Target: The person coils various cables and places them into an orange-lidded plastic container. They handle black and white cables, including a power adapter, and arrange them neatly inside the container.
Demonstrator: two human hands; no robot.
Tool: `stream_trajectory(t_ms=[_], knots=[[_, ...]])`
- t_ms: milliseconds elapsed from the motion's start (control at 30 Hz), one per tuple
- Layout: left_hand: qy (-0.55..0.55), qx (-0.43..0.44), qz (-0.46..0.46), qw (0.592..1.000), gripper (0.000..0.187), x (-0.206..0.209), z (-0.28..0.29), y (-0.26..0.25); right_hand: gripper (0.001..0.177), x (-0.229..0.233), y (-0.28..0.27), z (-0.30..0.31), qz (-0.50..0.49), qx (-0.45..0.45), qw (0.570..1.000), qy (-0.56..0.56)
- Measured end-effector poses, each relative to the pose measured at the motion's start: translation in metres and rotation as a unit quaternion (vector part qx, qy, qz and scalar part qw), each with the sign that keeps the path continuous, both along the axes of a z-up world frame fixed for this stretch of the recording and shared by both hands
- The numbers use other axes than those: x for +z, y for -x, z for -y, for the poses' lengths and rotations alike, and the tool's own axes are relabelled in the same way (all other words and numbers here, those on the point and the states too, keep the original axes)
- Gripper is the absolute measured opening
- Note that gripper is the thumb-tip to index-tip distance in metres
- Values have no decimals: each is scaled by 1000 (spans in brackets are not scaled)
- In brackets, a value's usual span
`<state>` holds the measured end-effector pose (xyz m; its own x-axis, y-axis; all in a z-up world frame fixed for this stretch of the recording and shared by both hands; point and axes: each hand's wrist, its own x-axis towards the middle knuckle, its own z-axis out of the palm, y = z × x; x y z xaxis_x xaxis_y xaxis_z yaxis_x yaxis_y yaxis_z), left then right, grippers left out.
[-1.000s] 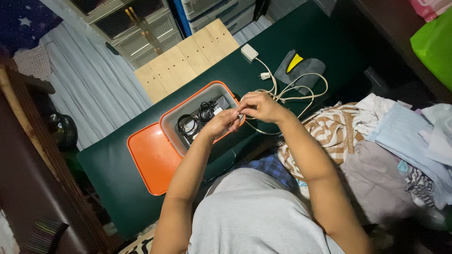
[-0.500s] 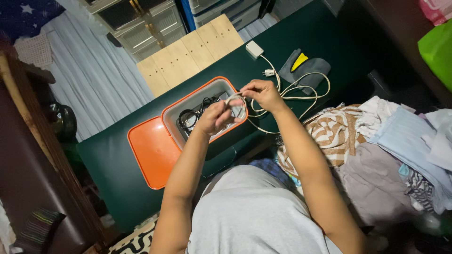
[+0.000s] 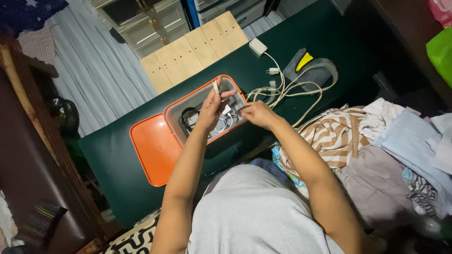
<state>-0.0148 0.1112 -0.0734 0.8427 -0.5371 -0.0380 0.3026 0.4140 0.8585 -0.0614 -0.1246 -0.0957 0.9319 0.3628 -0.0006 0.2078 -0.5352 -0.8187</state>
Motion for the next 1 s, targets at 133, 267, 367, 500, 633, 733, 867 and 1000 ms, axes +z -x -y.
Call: stream_trajectory(t_ms=[133,267,367,500,633,733,867,1000], knots=[[-33,16,29,999,73,-19,8,4,17,45,13,-10,58,95,991,74],[-26,10,1,1000,68,-27,20,8,20,58,20,-18,85,132,985,70],[-101,-28,35,994,63,-28,21,8,18,61,19,-12,154,118,981,24],[-66,-84,-33,994,56,-23,25,20,17,80,0,8,137,77,988,-13],[21,-150,-72,986,42,-11,30,36,14,105,-12,21,108,44,988,-98],[121,-170,-107,972,48,3,31,37,12,98,-16,24,1,3,969,-245],[154,-163,-170,959,50,31,26,40,13,65,-30,32,7,-56,966,-251],[239,-156,-147,947,47,47,28,37,13,34,-27,23,-1,-73,962,-262]])
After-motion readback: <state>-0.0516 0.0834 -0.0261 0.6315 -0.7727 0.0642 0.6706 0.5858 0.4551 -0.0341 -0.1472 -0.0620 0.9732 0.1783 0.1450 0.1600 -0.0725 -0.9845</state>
